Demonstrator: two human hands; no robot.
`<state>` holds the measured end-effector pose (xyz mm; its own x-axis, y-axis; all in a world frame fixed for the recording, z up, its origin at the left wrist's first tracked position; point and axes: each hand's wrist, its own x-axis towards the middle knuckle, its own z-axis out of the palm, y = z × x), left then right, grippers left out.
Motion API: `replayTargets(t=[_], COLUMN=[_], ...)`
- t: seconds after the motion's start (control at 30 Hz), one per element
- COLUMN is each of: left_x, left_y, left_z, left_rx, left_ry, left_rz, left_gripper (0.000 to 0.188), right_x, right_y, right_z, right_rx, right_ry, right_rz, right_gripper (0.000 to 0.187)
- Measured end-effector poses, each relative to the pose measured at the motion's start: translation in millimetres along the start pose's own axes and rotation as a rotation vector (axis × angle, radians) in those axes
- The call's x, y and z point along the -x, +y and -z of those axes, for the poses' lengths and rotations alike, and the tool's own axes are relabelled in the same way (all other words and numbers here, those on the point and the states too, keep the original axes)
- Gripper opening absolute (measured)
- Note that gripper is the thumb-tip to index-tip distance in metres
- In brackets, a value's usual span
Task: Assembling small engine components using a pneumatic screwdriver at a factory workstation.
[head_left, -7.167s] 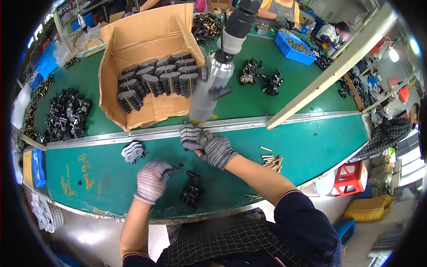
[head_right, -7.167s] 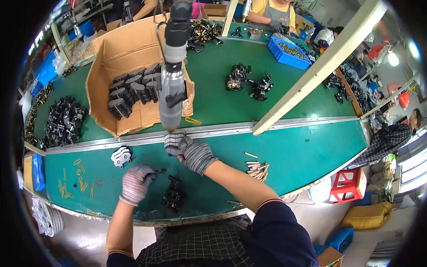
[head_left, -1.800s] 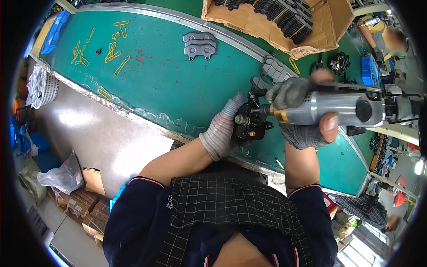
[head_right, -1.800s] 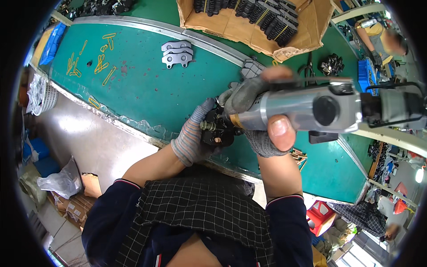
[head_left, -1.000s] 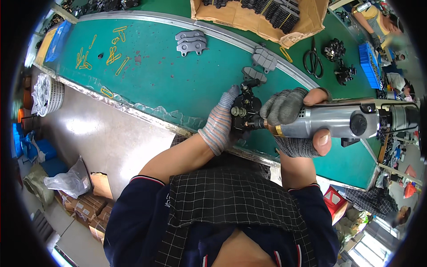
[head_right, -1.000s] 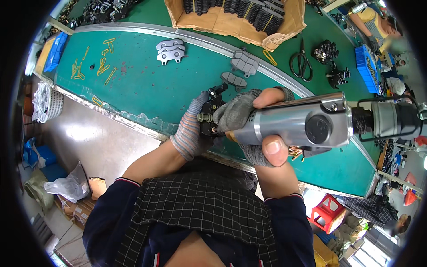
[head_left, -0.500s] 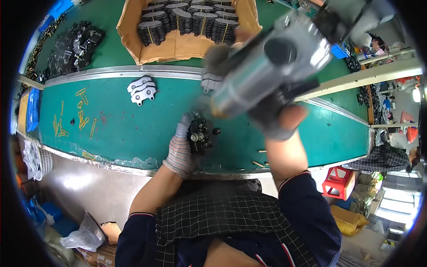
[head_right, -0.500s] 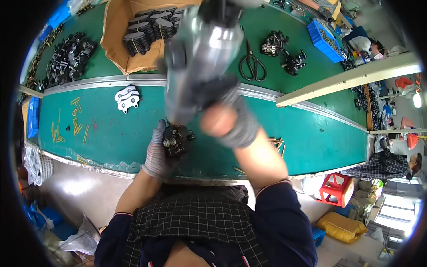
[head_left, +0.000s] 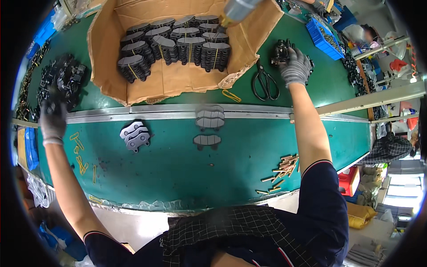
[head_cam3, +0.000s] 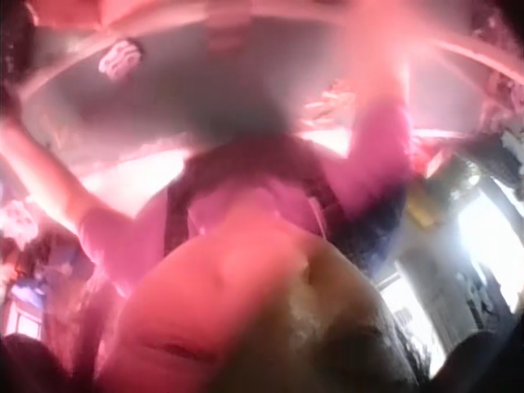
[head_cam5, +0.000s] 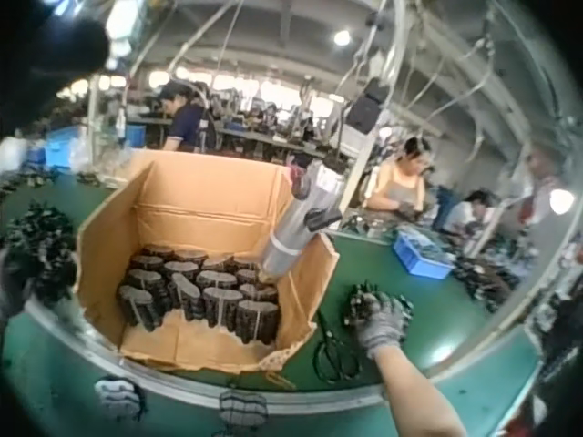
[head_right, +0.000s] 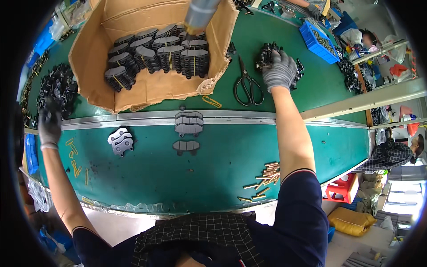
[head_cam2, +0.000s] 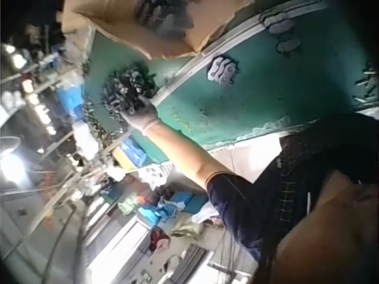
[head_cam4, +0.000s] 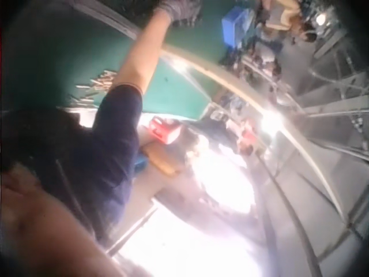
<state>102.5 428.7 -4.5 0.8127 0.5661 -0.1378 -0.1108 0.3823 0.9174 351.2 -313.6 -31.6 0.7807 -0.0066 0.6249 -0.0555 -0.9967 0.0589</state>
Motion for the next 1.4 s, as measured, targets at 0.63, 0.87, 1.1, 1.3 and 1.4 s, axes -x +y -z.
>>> replayTargets(t=[0.63, 0.87, 1.1, 1.3, 1.4], left_x=[309, 289, 196, 145, 137], left_y=[-138, -209, -248, -246, -252], left_z=[-318, -404, -516, -565, -575], left_rx=[-0.992, -1.076, -1.197, -1.665, -1.819], left_ry=[-0.728, -0.915, -0.627, -0.249, -0.265], left_rz=[-0.884, -0.956, -1.053, -0.882, -0.723], left_gripper=[0.037, 0.046, 0.057, 0.056, 0.052], right_x=[121, 228, 175, -1, -52], right_y=[17, 194, 213, 186, 176], right_z=[196, 229, 156, 37, 2], right_rx=[-0.323, -0.312, -0.160, -0.202, 0.000], right_ry=[-0.813, -0.553, -0.273, -0.150, -0.234], right_rz=[0.155, -0.076, -0.025, 0.257, 0.434], right_gripper=[0.056, 0.053, 0.041, 0.073, 0.061])
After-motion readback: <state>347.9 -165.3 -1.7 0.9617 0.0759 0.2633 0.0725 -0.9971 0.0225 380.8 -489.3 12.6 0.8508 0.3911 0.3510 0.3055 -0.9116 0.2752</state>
